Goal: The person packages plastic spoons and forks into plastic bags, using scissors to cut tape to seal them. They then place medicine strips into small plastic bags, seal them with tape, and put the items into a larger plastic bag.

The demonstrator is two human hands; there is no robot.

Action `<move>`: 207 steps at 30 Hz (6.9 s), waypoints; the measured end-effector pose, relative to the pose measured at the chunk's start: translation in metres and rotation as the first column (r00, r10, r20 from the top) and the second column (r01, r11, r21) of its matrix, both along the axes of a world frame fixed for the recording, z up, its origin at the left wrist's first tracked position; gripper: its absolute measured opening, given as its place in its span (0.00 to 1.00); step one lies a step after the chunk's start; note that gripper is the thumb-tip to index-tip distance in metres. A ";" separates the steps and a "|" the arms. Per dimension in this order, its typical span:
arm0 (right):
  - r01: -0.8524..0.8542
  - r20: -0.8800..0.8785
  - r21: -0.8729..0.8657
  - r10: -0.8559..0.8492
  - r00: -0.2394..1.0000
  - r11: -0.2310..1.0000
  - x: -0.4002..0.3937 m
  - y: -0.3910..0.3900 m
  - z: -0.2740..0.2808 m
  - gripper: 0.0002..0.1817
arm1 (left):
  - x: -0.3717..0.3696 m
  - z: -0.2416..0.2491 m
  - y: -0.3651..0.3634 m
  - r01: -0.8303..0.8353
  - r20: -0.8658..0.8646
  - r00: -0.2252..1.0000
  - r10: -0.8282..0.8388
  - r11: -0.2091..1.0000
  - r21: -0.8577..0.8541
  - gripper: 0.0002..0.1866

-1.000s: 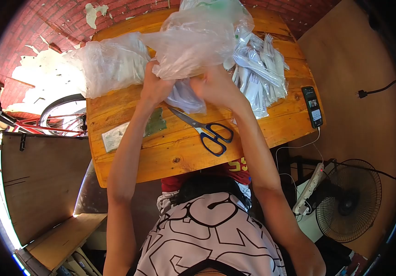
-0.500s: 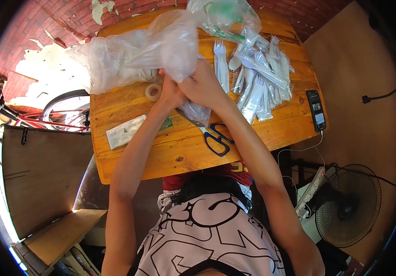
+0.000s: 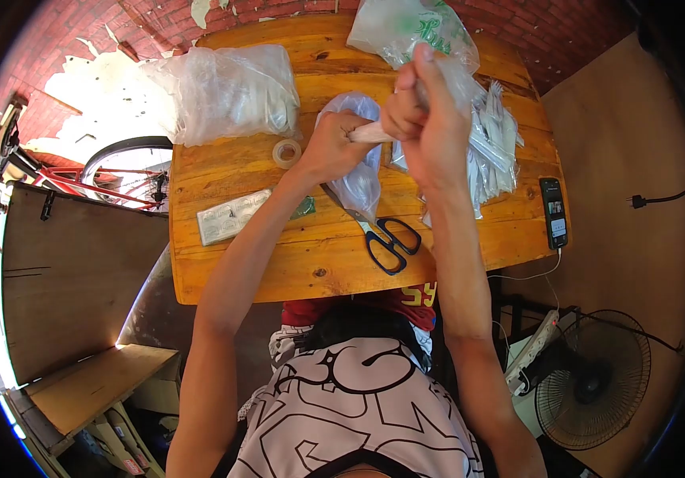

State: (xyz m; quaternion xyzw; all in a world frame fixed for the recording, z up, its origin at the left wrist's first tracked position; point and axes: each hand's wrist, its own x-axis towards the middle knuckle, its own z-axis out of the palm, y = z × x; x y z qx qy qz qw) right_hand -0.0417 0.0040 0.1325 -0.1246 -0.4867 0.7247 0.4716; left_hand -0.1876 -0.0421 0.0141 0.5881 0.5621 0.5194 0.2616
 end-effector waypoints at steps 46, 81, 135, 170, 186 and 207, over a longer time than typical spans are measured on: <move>-0.179 0.582 0.672 -0.363 0.727 0.718 0.050 0.054 -0.049 0.12 | -0.014 0.029 0.000 0.537 0.770 0.533 -0.352 0.844 0.014 0.25; -0.289 0.668 0.471 -0.122 0.734 0.834 0.046 0.064 -0.069 0.14 | 0.004 0.037 -0.016 0.231 -0.479 0.875 -0.073 0.932 0.279 0.10; 0.091 0.411 0.610 -0.413 0.813 0.787 0.075 -0.009 -0.062 0.22 | 0.001 0.029 -0.010 0.305 0.389 0.894 -0.224 0.939 -0.158 0.14; 0.189 0.421 0.565 -0.478 0.771 0.803 0.077 -0.008 -0.080 0.26 | 0.003 0.015 -0.011 0.372 0.258 0.903 -0.343 0.926 -0.070 0.07; 0.149 0.473 0.432 -0.364 0.803 0.890 0.063 -0.003 -0.093 0.15 | 0.000 0.038 -0.019 0.416 0.407 0.852 -0.331 0.898 -0.140 0.17; 0.080 0.361 0.180 -0.141 0.922 0.980 0.077 -0.004 -0.085 0.11 | 0.037 0.022 -0.021 -0.084 -0.155 0.980 0.123 0.968 0.237 0.14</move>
